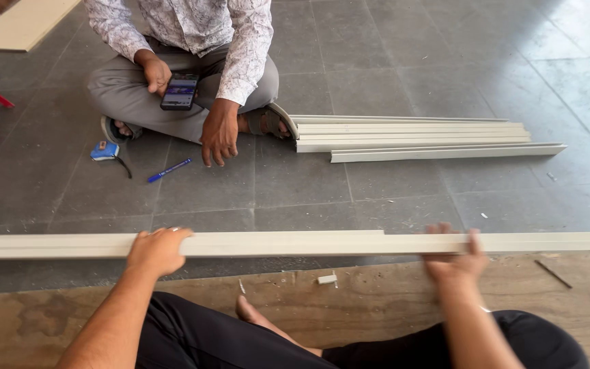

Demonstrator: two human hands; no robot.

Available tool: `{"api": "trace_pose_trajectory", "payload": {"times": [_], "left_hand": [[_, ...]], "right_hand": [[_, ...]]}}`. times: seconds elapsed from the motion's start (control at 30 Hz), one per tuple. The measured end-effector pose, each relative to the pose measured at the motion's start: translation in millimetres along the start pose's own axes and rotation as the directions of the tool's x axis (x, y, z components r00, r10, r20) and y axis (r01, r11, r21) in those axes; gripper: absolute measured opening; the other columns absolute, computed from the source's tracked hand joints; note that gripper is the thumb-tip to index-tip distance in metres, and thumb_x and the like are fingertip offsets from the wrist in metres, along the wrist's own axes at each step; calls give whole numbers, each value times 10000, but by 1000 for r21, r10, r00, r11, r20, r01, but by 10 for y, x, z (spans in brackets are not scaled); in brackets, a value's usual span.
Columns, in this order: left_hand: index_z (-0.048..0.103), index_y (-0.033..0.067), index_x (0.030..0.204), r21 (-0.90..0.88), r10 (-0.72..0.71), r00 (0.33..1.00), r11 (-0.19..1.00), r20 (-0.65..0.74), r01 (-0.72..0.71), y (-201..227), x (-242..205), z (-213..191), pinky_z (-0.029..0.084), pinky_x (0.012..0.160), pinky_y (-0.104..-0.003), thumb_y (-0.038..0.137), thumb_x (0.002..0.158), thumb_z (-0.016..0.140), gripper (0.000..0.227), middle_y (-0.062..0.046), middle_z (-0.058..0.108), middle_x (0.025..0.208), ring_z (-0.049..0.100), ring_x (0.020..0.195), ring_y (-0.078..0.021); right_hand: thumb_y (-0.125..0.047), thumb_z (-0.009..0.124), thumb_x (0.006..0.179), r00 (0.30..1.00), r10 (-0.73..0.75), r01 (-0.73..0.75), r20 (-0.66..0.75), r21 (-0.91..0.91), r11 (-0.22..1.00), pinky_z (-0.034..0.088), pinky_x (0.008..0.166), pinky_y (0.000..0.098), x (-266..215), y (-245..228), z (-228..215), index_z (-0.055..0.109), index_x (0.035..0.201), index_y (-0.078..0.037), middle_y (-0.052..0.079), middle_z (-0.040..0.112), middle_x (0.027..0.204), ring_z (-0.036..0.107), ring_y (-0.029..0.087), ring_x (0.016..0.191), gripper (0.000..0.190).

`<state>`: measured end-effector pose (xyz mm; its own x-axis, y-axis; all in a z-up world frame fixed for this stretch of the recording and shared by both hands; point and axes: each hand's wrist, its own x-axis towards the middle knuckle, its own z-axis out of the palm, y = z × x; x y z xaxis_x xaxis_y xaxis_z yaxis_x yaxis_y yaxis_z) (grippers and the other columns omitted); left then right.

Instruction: The person sits on the floor and uses a hammer to tap metal clips onto the ends of white plastic moldings. They repeatedly pick up a molding, place a clip, and hammer it into place, then set the molding aside.

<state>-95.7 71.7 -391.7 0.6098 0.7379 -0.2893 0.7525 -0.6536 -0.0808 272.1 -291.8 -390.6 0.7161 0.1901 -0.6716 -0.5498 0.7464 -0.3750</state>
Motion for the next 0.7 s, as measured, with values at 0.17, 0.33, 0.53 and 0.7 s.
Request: {"api": "trace_pose_trajectory", "payload": {"times": [0.17,0.33,0.53,0.7], "left_hand": [[589,280,1406,155,-141,981,981,131,120,-92,80,-27,387,1205,-484,127,867,671,566,17,666,1387,611,1308,-178],[544,261,1441,-30,26,977,999,214,-20,475,83,-59,449,1145,-458,164,796,766,689,-54,638,1385,603,1292,-249],[629,217,1328,-48,109,986,993,126,-103,357,120,180,556,1003,-430,100,773,750,579,-67,698,1271,675,1172,-265],[745,182,1183,182,-68,962,983,265,19,132,279,287,586,969,-401,138,825,755,361,-47,738,1247,699,1176,-232]], "right_hand": [[-375,637,955,999,-43,40,-26,-136,990,532,1055,508,246,269,-144,434,1424,-145,79,642,1274,656,317,1194,560],[-244,617,949,954,191,-167,230,-120,979,529,1032,475,142,1212,-302,443,1401,-92,113,611,1233,641,310,1170,508],[-336,577,988,985,137,-117,105,-183,976,553,1016,445,-4,1237,-189,457,1451,53,210,612,1219,630,312,1157,617],[-388,509,1042,996,27,-36,-89,-100,994,503,1017,430,442,371,-269,457,1370,-45,145,620,1250,631,275,1156,477]]}}
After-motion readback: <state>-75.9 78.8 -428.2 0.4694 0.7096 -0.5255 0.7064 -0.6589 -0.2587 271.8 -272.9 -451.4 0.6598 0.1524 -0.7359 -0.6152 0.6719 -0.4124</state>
